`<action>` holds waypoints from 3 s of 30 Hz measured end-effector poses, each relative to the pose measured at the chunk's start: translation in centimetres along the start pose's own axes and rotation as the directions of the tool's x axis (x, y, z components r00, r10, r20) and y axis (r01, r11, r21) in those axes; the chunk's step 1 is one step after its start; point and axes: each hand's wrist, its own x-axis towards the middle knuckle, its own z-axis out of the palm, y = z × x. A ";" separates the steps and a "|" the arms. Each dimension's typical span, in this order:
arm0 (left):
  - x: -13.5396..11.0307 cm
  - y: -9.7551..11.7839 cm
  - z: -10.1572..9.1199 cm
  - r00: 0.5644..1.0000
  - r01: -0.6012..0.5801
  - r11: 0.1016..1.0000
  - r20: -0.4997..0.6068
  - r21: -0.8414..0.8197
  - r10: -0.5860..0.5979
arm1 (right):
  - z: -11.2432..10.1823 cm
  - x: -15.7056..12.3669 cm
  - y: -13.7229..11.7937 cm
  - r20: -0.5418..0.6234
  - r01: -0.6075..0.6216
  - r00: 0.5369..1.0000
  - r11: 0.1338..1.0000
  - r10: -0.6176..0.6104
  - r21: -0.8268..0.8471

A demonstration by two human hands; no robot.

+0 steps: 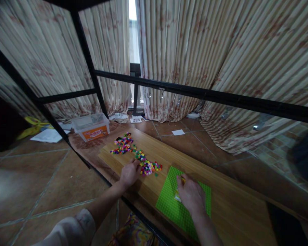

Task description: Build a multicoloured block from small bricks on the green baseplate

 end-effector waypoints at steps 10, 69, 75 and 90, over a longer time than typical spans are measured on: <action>-1.6 -0.1 -1.8 0.991 -0.033 0.996 -0.130 -0.084 0.022 | -2.2 -2.1 -1.9 -0.436 0.231 0.891 0.954 -0.129 0.189; 1.3 -0.9 -0.8 0.981 -0.120 0.993 -0.150 0.024 0.122 | -0.5 -10.3 4.2 0.043 -0.089 0.878 0.075 0.478 0.993; 1.3 -0.5 0.2 0.979 -0.137 0.990 -0.150 0.025 0.139 | -1.3 -6.7 4.4 -0.182 0.038 0.921 0.386 0.343 0.922; -1.4 7.1 -0.4 0.931 -0.365 0.846 -0.164 -0.389 0.326 | 0.4 -1.0 2.6 -0.170 0.178 0.984 0.370 -0.054 0.912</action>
